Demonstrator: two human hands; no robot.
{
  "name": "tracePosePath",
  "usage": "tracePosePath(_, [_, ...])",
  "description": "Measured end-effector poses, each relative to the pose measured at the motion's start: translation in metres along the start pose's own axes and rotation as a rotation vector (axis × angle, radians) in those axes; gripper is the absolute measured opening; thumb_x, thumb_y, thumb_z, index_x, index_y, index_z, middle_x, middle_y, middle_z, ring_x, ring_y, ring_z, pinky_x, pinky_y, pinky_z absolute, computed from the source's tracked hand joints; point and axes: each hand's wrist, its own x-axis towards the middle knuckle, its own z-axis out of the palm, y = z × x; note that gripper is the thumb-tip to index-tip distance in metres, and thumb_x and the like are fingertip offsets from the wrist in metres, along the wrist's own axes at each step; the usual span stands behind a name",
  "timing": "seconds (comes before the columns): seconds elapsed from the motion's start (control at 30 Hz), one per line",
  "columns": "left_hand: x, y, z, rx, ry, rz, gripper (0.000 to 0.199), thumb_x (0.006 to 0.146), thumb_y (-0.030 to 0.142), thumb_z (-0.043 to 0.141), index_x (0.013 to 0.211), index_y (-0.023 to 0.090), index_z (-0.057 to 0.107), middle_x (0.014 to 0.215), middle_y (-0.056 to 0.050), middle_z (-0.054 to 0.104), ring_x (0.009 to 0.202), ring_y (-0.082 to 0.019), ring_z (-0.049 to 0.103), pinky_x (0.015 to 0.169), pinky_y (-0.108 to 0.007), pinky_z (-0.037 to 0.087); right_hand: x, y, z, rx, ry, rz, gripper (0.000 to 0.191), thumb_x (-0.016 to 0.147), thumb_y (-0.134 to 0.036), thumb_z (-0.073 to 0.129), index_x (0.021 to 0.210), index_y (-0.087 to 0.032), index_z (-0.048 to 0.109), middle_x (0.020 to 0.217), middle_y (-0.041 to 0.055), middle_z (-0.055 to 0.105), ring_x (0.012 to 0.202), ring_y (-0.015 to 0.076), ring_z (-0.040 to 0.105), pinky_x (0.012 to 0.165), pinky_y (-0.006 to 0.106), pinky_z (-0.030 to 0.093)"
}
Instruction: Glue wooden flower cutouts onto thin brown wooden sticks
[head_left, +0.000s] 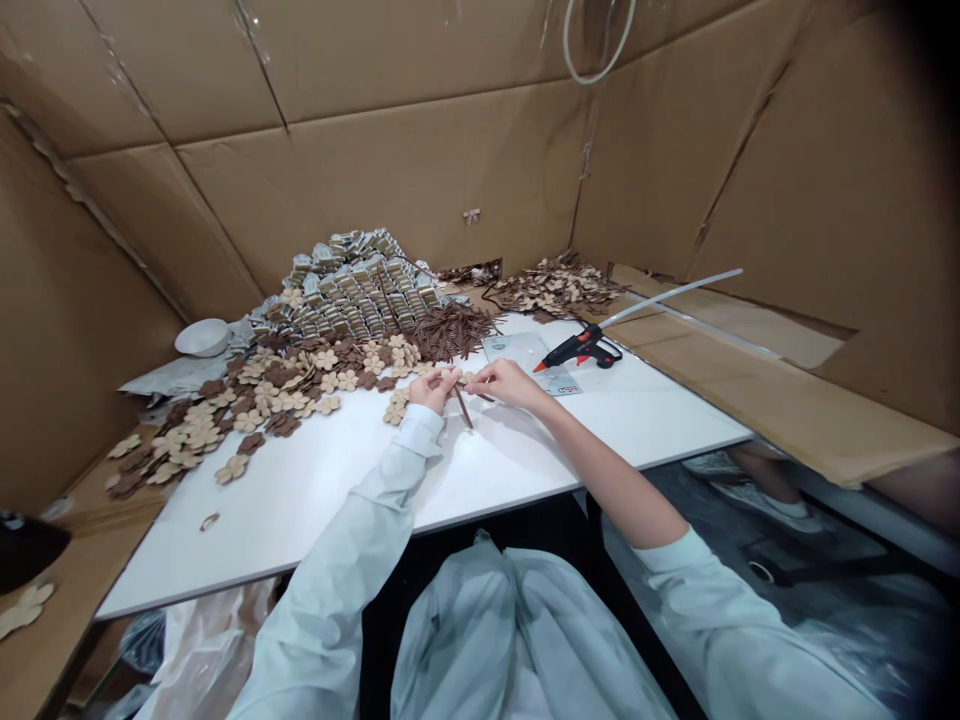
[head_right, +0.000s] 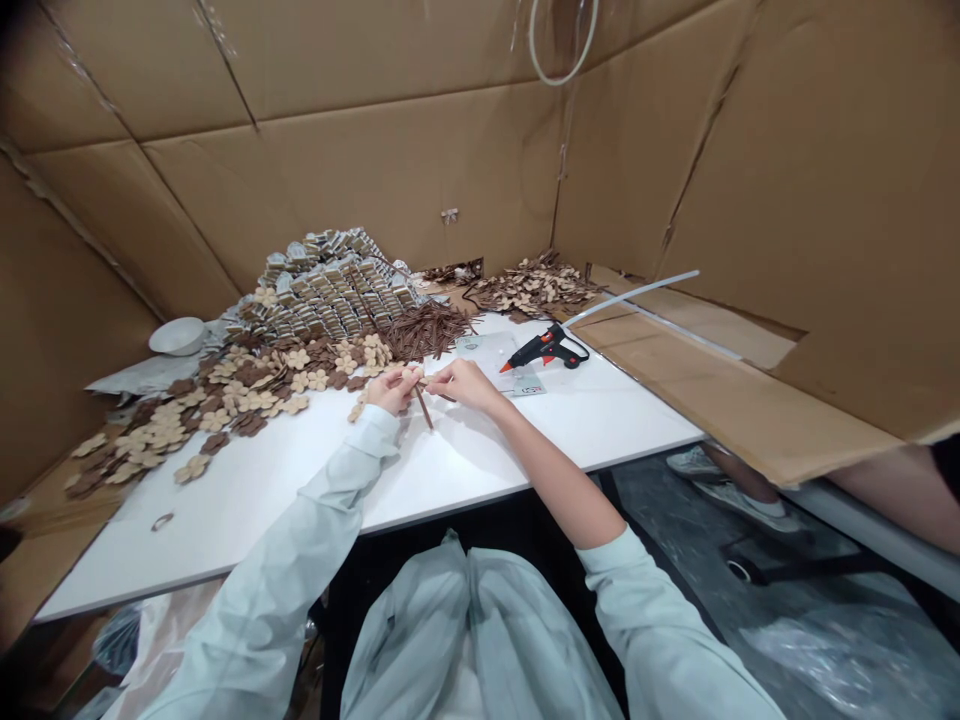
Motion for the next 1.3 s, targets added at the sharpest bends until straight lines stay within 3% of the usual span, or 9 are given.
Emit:
tracePosePath(0.2, [0.001, -0.002, 0.000, -0.014, -0.010, 0.063, 0.038, 0.046, 0.036, 0.071, 0.075, 0.012, 0.063, 0.072, -0.005, 0.062, 0.064, -0.012, 0.054, 0.060, -0.024, 0.044, -0.001, -0.004, 0.002, 0.050, 0.018, -0.042, 0.032, 0.063, -0.041, 0.057, 0.069, -0.012, 0.068, 0.067, 0.0044, 0.064, 0.060, 0.0126, 0.048, 0.056, 0.023, 0.033])
tracePosePath(0.5, [-0.001, -0.005, 0.000, 0.069, -0.023, 0.133, 0.034, 0.053, 0.036, 0.068, 0.078, 0.014, 0.064, 0.076, -0.005, 0.062, 0.068, -0.013, 0.054, 0.062, -0.025, 0.044, 0.002, -0.002, 0.006, 0.160, 0.032, -0.021, 0.037, 0.065, -0.043, 0.053, 0.071, -0.009, 0.068, 0.052, 0.0004, 0.053, 0.050, 0.0098, 0.040, 0.048, 0.022, 0.027])
tracePosePath(0.6, [-0.001, -0.002, 0.001, 0.034, -0.035, 0.072, 0.036, 0.050, 0.038, 0.070, 0.076, 0.014, 0.064, 0.076, -0.005, 0.062, 0.068, -0.013, 0.054, 0.062, -0.024, 0.044, 0.002, -0.002, 0.006, 0.165, 0.036, -0.009, 0.036, 0.066, -0.041, 0.052, 0.070, -0.008, 0.067, 0.049, -0.0006, 0.050, 0.049, 0.0090, 0.037, 0.048, 0.022, 0.026])
tracePosePath(0.77, [-0.006, 0.013, 0.005, -0.107, -0.049, -0.182, 0.043, 0.054, 0.049, 0.064, 0.079, 0.014, 0.063, 0.074, -0.004, 0.061, 0.063, -0.011, 0.055, 0.059, -0.025, 0.044, 0.002, -0.001, 0.006, 0.164, 0.059, 0.025, 0.035, 0.065, -0.040, 0.053, 0.069, -0.008, 0.067, 0.047, -0.0015, 0.047, 0.047, 0.0079, 0.034, 0.047, 0.022, 0.024])
tracePosePath(0.87, [-0.008, 0.017, 0.006, -0.121, -0.073, -0.223, 0.041, 0.050, 0.042, 0.069, 0.080, 0.015, 0.062, 0.074, -0.003, 0.060, 0.062, -0.011, 0.055, 0.059, -0.025, 0.044, 0.002, -0.001, 0.005, 0.180, 0.076, 0.041, 0.035, 0.064, -0.040, 0.053, 0.069, -0.009, 0.067, 0.049, -0.0008, 0.049, 0.048, 0.0083, 0.036, 0.048, 0.022, 0.026])
tracePosePath(1.0, [-0.007, 0.012, 0.004, -0.081, -0.080, -0.149, 0.042, 0.044, 0.032, 0.074, 0.080, 0.014, 0.062, 0.070, -0.002, 0.059, 0.061, -0.011, 0.054, 0.060, -0.025, 0.043, 0.002, -0.002, 0.004, 0.197, 0.065, 0.047, 0.036, 0.063, -0.041, 0.054, 0.068, -0.008, 0.067, 0.050, -0.0006, 0.050, 0.049, 0.0083, 0.037, 0.048, 0.022, 0.027])
tracePosePath(1.2, [-0.003, 0.004, 0.000, 0.082, -0.044, 0.102, 0.048, 0.050, 0.027, 0.070, 0.095, 0.013, 0.060, 0.052, 0.005, 0.047, 0.047, -0.006, 0.040, 0.047, -0.020, 0.033, 0.001, -0.006, 0.005, 0.262, 0.023, 0.013, 0.036, 0.063, -0.042, 0.054, 0.062, -0.008, 0.064, 0.050, -0.0009, 0.048, 0.050, 0.0082, 0.037, 0.049, 0.022, 0.026])
tracePosePath(1.3, [-0.002, 0.001, -0.001, 0.147, -0.008, 0.160, 0.048, 0.052, 0.026, 0.068, 0.097, 0.011, 0.059, 0.048, 0.007, 0.041, 0.045, -0.005, 0.036, 0.045, -0.019, 0.029, 0.001, -0.007, 0.008, 0.294, 0.020, 0.023, 0.035, 0.062, -0.043, 0.055, 0.062, -0.008, 0.063, 0.050, -0.0008, 0.048, 0.050, 0.0082, 0.037, 0.049, 0.022, 0.026])
